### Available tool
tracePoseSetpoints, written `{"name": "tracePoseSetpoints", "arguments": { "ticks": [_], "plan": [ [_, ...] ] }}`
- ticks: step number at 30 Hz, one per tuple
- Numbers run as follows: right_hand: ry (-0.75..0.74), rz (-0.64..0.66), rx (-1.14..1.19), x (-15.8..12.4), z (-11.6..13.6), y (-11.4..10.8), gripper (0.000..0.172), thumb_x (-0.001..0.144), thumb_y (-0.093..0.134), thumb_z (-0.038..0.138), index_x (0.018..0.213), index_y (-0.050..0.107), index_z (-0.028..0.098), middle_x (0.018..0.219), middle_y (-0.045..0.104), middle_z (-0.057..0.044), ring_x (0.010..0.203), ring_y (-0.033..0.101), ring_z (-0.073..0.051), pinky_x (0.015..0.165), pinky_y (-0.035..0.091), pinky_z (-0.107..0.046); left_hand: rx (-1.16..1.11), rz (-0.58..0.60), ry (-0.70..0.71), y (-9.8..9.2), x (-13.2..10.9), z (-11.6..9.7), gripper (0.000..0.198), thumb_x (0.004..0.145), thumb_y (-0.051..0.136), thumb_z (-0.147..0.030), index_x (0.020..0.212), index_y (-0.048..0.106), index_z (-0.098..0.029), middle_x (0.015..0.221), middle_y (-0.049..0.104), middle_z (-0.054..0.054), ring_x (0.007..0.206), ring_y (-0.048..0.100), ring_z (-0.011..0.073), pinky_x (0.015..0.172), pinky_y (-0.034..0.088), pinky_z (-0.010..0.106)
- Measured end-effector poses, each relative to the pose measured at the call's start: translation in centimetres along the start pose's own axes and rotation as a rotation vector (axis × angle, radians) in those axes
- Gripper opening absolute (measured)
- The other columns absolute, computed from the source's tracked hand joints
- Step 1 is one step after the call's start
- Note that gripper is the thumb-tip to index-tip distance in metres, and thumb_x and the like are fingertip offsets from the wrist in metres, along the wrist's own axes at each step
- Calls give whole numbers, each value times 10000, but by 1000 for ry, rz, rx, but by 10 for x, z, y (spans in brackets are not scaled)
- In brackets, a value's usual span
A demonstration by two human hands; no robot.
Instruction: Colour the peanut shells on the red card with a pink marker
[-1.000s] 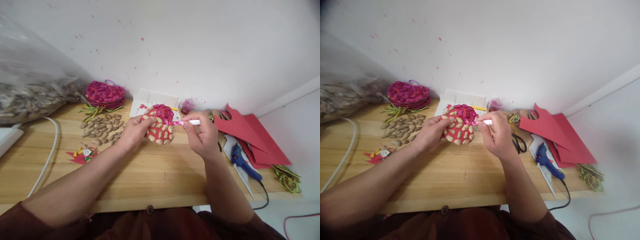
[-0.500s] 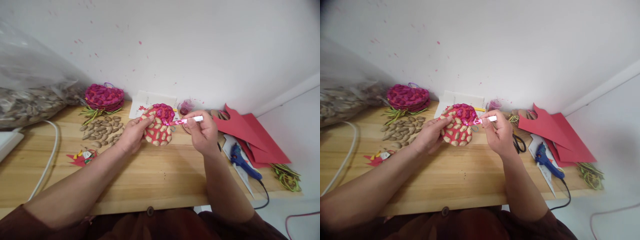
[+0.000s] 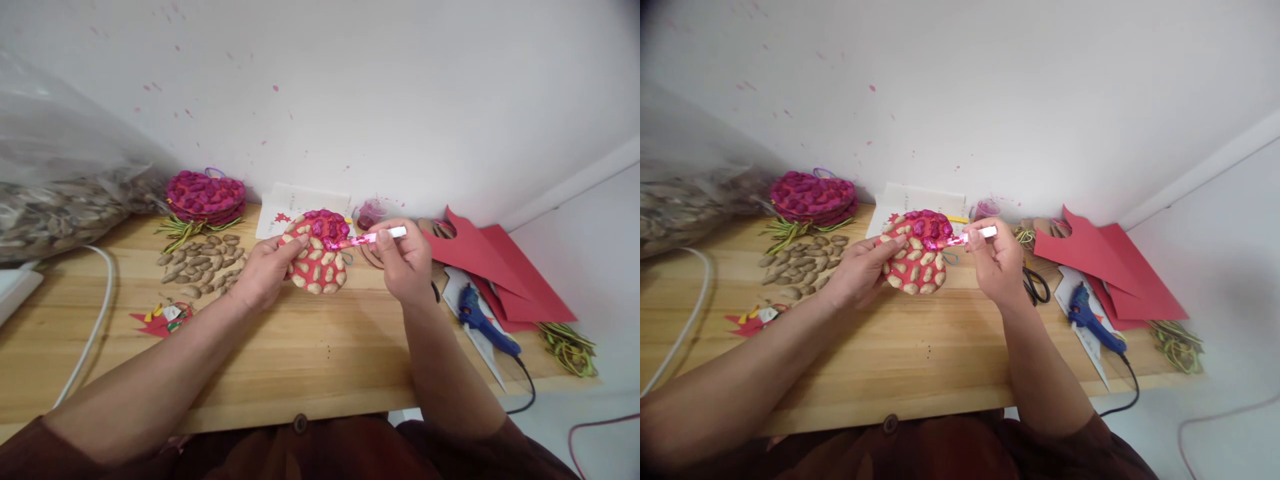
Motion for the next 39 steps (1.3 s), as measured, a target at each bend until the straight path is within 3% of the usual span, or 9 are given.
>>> {"name": "tracePoseSetpoints", "arguments": {
  "ticks": [4, 9, 13, 18, 22, 28, 32, 39],
  "plan": [
    [-16, -53, -11, 0, 0, -4, 260, 1013, 638, 478, 968, 688, 226, 726, 647, 22, 653, 606, -119, 612, 494, -265, -19, 4, -8, 1, -1, 0, 360, 652, 919, -436, 745, 688, -175, 684, 757, 56, 532, 680, 189, 528, 567, 302],
    [-5, -1, 3, 1, 0, -1, 285, 1013, 630, 502, 972, 680, 224, 733, 651, 21, 651, 610, -120, 612, 497, -267, -11, 12, -18, 3, -2, 0, 365, 668, 906, -447, 750, 687, -167, 687, 759, 70, 588, 724, 224, 561, 587, 322],
    [-22, -63, -11, 1, 2, -6, 309, 998, 643, 534, 943, 675, 231, 679, 611, 31, 608, 563, -120, 563, 452, -264, -11, 7, -20, 3, -3, -1, 382, 661, 916, -456, 767, 697, -161, 698, 770, 78, 593, 733, 233, 562, 594, 329],
    [21, 20, 90, 0, -5, 1, 241, 1009, 650, 466, 975, 691, 231, 743, 634, 22, 639, 578, -113, 593, 458, -268, -10, 27, -18, 3, -1, 0, 401, 644, 932, -470, 750, 702, -159, 680, 767, 75, 567, 724, 223, 546, 585, 313],
    [0, -40, 85, 0, -3, -3, 227, 1004, 660, 448, 956, 693, 229, 702, 618, 32, 615, 555, -109, 567, 437, -259, -18, 36, -31, 4, -1, 2, 387, 648, 930, -456, 752, 710, -155, 685, 768, 77, 569, 721, 213, 572, 594, 314],
    [2, 9, 68, -1, -4, 1, 222, 1020, 634, 449, 988, 687, 235, 765, 647, 21, 687, 617, -119, 649, 489, -283, -29, 50, -38, 5, -3, 2, 364, 661, 928, -438, 758, 729, -150, 697, 776, 79, 574, 716, 203, 602, 606, 315],
    [-5, -33, 42, -1, -4, -3, 265, 1003, 647, 492, 981, 682, 231, 776, 639, 18, 665, 601, -117, 617, 493, -278, -45, 49, -42, 5, -3, 2, 352, 645, 937, -409, 769, 740, -144, 711, 787, 86, 577, 719, 201, 608, 607, 312],
    [12, 3, 70, -2, -5, 1, 256, 1014, 636, 485, 1004, 682, 234, 795, 637, -4, 724, 608, -144, 640, 494, -299, -45, 45, -20, 5, -3, 2, 380, 623, 950, -433, 745, 737, -143, 677, 772, 71, 561, 715, 197, 575, 606, 296]
  ]
}}
Point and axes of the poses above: each hand's wrist, its own x-axis towards the middle knuckle, its own y-axis out of the palm, z = x × y, the point moved 8 cm from there along x, towards the middle knuckle
